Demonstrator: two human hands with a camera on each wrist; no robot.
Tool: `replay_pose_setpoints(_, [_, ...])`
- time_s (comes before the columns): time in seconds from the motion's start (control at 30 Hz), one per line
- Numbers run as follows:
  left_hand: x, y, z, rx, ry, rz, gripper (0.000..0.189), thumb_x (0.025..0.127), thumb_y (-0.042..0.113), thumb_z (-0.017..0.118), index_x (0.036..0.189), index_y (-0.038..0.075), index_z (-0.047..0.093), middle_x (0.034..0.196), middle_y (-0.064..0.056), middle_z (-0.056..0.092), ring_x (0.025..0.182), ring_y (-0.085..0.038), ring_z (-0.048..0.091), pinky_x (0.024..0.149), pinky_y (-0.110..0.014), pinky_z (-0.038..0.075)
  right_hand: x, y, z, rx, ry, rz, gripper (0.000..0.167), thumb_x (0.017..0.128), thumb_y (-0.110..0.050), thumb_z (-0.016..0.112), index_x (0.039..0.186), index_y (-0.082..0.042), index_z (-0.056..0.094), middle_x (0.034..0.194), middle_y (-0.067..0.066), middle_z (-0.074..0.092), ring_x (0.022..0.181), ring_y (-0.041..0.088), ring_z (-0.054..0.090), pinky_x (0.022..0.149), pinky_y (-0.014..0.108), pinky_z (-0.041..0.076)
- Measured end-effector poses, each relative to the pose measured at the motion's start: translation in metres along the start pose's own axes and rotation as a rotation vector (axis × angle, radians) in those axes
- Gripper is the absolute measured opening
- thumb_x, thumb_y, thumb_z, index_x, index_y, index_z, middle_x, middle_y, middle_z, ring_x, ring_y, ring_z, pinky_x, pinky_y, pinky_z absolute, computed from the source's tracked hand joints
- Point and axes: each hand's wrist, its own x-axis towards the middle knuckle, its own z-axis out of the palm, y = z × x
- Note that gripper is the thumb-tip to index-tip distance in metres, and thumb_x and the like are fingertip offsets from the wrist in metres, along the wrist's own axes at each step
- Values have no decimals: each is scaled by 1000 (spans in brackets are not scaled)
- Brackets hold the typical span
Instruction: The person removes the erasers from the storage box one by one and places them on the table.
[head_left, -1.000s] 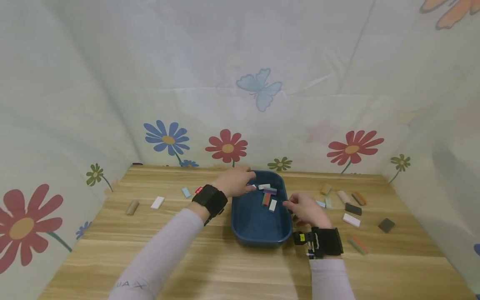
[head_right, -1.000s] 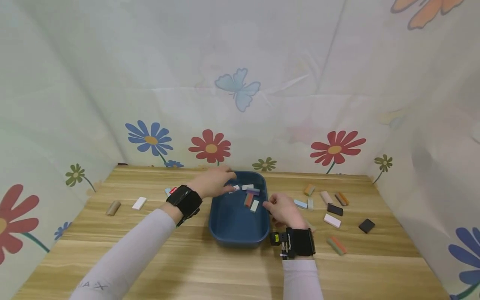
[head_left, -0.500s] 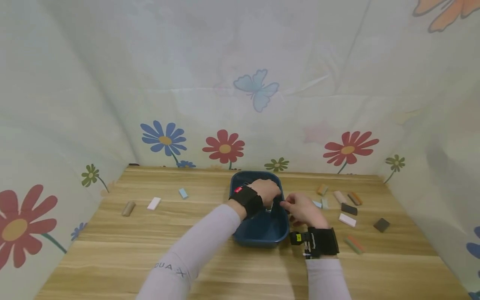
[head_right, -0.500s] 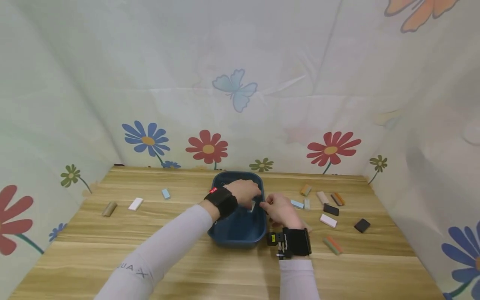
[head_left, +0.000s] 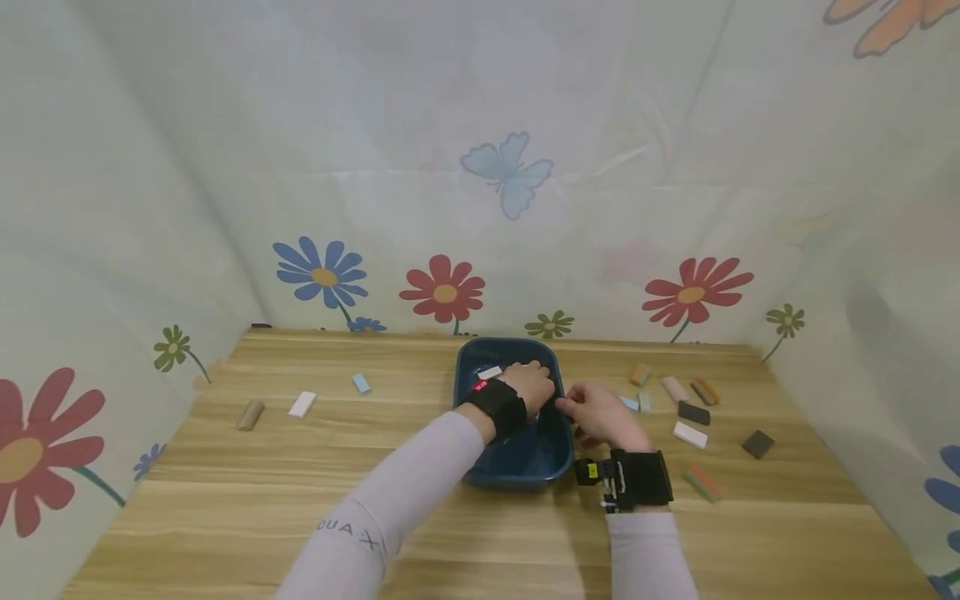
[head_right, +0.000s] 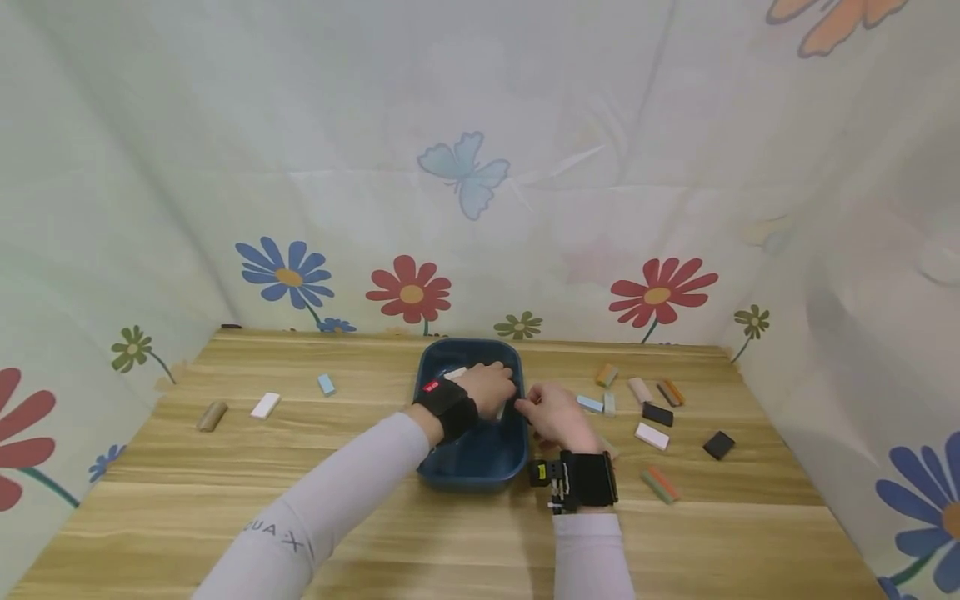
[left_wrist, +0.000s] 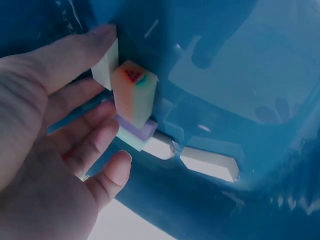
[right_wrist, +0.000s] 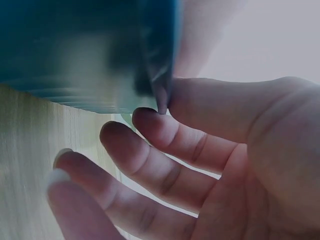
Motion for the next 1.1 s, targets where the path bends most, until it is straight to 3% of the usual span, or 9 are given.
replay_pose_setpoints(0.23, [6, -7, 13, -27, 29, 19, 20, 87, 20, 72, 107, 17, 74, 112, -3, 63, 106, -20, 55, 89, -36, 48, 1, 1, 1, 0, -7, 4, 21, 100, -20, 56, 90, -2, 59, 85, 15, 61, 66, 28, 64, 57, 40, 54])
replay_pose_setpoints(0.47, [-3, -28, -1, -64, 15, 38, 39, 85, 26, 76, 123, 18, 67, 120, -3, 57, 111, -21, 50, 91, -39, 45, 4, 2, 0, -18, -7, 4, 22, 100, -21, 56, 90, -2, 60, 83, 13, 62, 65, 28, 65, 57, 41, 54])
replay_pose_setpoints(0.7, [-35, -62, -20, -150, 30, 26, 42, 87, 23, 75, 126, 13, 63, 126, -8, 55, 114, -23, 50, 92, -35, 45, 4, 2, 1, -6, -11, 9, 22, 100, -21, 56, 93, -1, 60, 85, 13, 62, 68, 28, 64, 58, 40, 55])
replay_pose_setpoints(0.83, [-58, -88, -20, -197, 49, -5, 41, 86, 19, 76, 124, 10, 63, 118, -10, 55, 103, -23, 53, 84, -32, 48, 4, 2, 4, -5, -15, 12, 22, 100, -22, 56, 93, -1, 60, 86, 15, 62, 69, 28, 64, 59, 40, 55])
replay_pose_setpoints(1.1, [-99, -133, -14, -221, 51, -121, 41, 83, 15, 77, 120, 3, 64, 114, -13, 57, 102, -27, 54, 88, -38, 47, 4, 1, 1, -21, -24, 11, 23, 100, -22, 55, 95, -1, 59, 86, 15, 60, 70, 28, 64, 60, 40, 55])
